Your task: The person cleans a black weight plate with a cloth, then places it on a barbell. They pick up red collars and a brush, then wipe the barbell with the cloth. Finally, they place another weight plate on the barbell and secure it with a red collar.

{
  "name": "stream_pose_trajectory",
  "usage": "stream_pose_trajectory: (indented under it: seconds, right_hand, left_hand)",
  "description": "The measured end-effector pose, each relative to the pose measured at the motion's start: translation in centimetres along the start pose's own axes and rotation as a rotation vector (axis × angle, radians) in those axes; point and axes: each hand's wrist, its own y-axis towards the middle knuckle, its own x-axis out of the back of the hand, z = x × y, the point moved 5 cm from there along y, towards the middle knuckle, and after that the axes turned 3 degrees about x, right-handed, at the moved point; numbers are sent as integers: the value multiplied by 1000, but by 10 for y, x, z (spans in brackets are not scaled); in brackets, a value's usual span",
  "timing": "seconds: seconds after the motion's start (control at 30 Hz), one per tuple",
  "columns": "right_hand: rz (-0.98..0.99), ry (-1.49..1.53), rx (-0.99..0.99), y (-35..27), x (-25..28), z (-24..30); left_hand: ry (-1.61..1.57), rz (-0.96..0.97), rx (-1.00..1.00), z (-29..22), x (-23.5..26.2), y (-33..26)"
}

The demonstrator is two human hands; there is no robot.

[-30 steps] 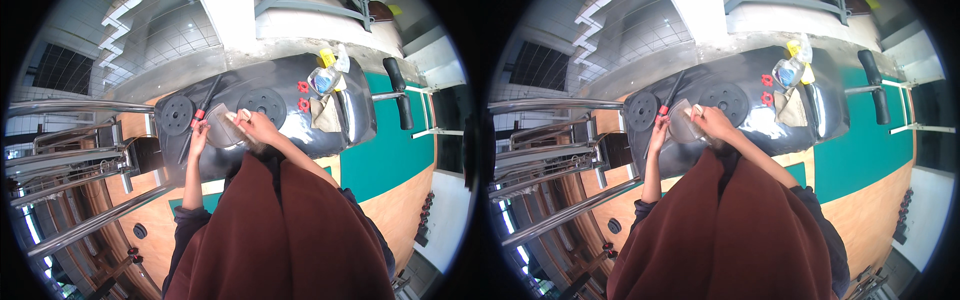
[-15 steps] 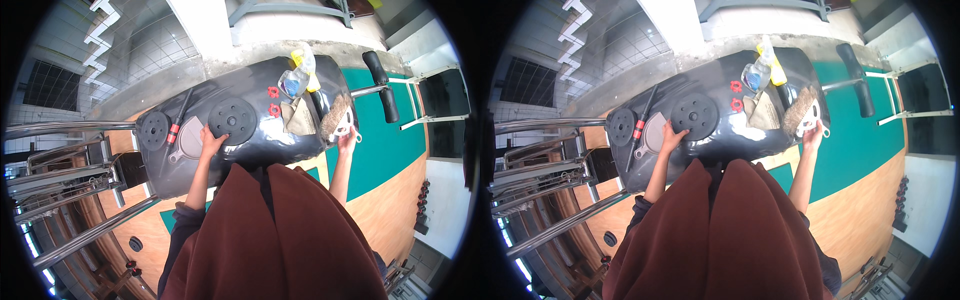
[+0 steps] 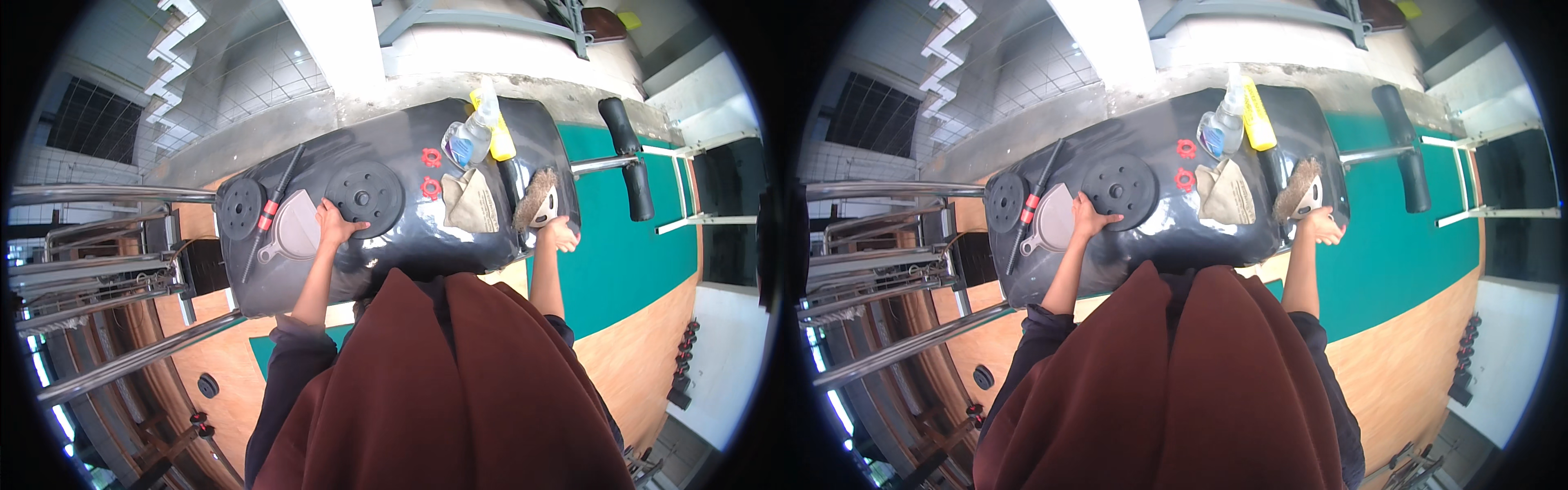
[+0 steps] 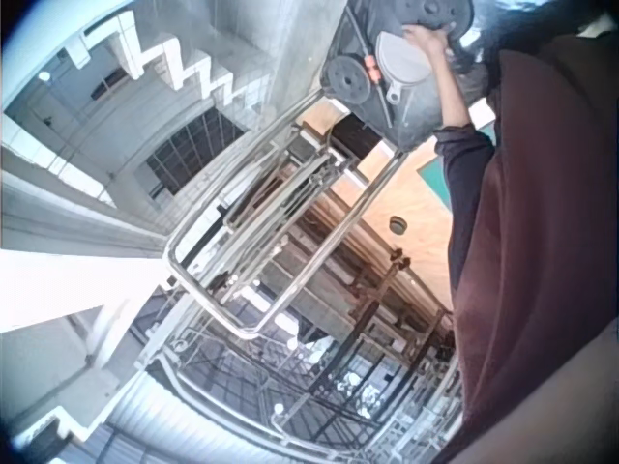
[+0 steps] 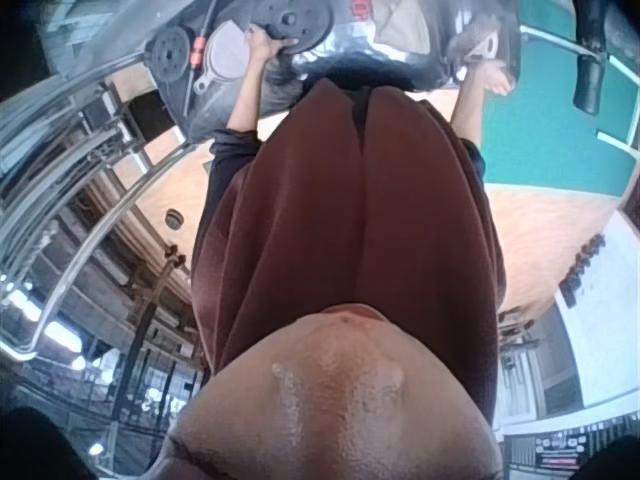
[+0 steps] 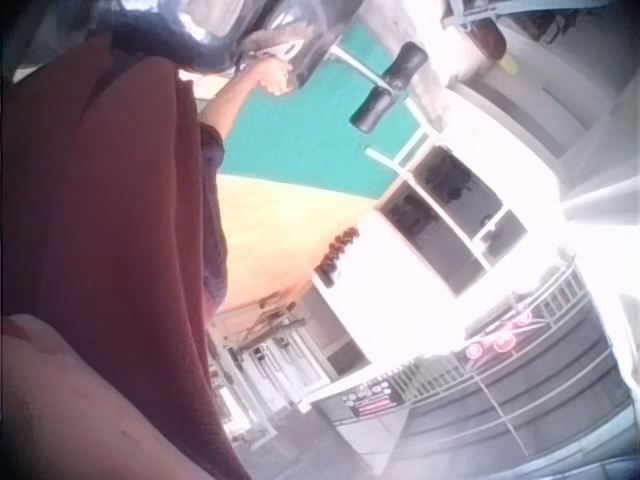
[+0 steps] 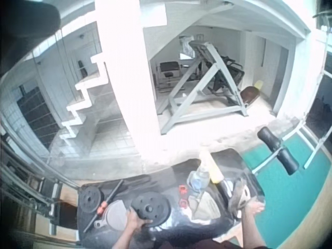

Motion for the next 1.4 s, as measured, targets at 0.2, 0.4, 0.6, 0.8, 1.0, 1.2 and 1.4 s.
stream_pose_trajectory:
  seconds: [0.2,0.4,0.6,0.8,1.0,1.2,1.4]
  right_hand:
    - [999,554,1216,-162,-1,153]
    - [1402,633,1124,-243,-7,211]
    - [1315,844,1197,-251,53,258]
    - [1990,423,1294,-285,117,238]
    - [2138,-322,1423,-324,144,114]
    - [2053,-273,1349,-342,140,75]
    - [1957,-202,1246,-349,127,76]
  left_hand:
    - [52,73,-47,-11,4,12]
    - [-148,26,-117,5,-1,6]
    - [-181,95,-229,19,0,11]
    - [-202,170,-234,26,11,6]
    - [-45,97,-250,28,9,-8]
    - [-1,66,-244,31,4,-14]
    - [-20,98,-286,35,7,-10]
